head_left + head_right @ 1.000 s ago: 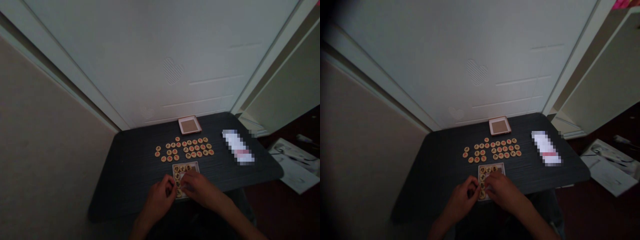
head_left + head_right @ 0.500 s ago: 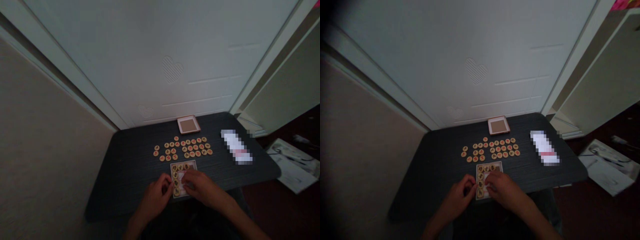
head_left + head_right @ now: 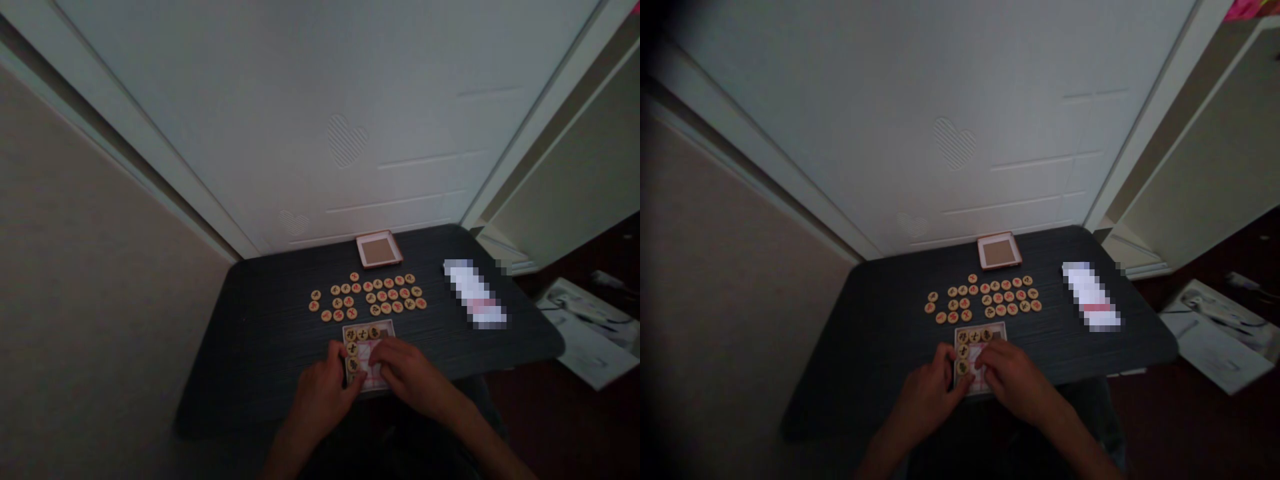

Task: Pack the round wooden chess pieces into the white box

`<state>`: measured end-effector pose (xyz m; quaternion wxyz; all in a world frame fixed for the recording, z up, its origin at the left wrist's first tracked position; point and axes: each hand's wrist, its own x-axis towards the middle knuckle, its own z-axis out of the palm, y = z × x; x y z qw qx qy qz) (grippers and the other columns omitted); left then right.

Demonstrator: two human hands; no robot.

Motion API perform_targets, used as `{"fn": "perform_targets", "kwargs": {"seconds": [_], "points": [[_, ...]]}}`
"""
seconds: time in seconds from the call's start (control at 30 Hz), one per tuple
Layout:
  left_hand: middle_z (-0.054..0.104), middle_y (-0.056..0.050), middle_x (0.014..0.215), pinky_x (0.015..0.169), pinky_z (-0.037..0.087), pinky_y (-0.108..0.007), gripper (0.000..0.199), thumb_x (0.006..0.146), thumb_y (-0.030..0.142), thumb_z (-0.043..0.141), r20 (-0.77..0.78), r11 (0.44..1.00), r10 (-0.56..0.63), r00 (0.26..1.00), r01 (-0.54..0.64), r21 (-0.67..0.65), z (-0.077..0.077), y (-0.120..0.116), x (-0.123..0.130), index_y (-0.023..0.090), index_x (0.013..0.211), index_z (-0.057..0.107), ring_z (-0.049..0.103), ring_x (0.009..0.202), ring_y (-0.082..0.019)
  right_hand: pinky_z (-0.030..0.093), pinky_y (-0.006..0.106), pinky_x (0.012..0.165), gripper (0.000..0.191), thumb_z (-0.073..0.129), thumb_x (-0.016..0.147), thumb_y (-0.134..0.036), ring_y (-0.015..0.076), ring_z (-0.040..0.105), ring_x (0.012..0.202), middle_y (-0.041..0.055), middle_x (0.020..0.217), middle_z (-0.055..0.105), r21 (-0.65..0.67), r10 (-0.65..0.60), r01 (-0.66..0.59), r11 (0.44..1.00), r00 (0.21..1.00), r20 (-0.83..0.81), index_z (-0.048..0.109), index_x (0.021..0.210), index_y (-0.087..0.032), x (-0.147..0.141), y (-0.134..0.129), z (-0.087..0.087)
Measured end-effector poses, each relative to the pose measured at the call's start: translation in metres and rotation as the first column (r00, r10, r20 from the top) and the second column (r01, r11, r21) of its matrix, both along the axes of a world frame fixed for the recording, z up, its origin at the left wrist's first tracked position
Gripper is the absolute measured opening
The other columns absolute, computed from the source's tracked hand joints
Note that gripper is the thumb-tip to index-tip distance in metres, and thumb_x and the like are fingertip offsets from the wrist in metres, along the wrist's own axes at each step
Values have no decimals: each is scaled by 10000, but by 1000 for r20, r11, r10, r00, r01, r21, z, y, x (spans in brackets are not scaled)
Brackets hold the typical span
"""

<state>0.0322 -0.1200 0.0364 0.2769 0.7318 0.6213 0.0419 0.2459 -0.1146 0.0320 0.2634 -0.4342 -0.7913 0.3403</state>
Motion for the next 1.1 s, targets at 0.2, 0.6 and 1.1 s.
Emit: {"fn": "perform_targets", "kwargs": {"seconds": [0.2, 0.6, 1.1], "points": [[720, -37, 884, 613, 392, -271, 242, 942, 400, 517, 13, 999, -38, 999, 38, -6, 0, 0, 3, 241, 1110, 448, 708, 751, -220, 533, 352, 909, 284, 501, 845, -9, 215, 646, 982, 53, 989, 681, 112, -19, 11, 994, 997, 72, 659, 971, -209, -2, -5, -12], [699, 11, 933, 718, 455, -282, 163, 982, 371, 514, 60, 964, -47, 997, 30, 265, 22, 50, -3, 266, 1087, 581, 678, 842, -172, 540, 366, 902, 225, 515, 920, -151, 223, 681, 992, 50, 1031, 721, 262, -389, 414, 872, 910, -144, 688, 1027, -249, 61, 12, -38], [690, -40, 1130, 823, 487, -308, 197, 995, 333, 513, -191, 909, -228, 955, 279, 309, 16, 124, 59, 262, 1064, 684, 674, 968, -208, 530, 349, 836, 201, 510, 943, -225, 221, 700, 916, 51, 961, 741, 93, -504, 529, 844, 840, -202, 709, 965, -235, 78, 23, -49]]}}
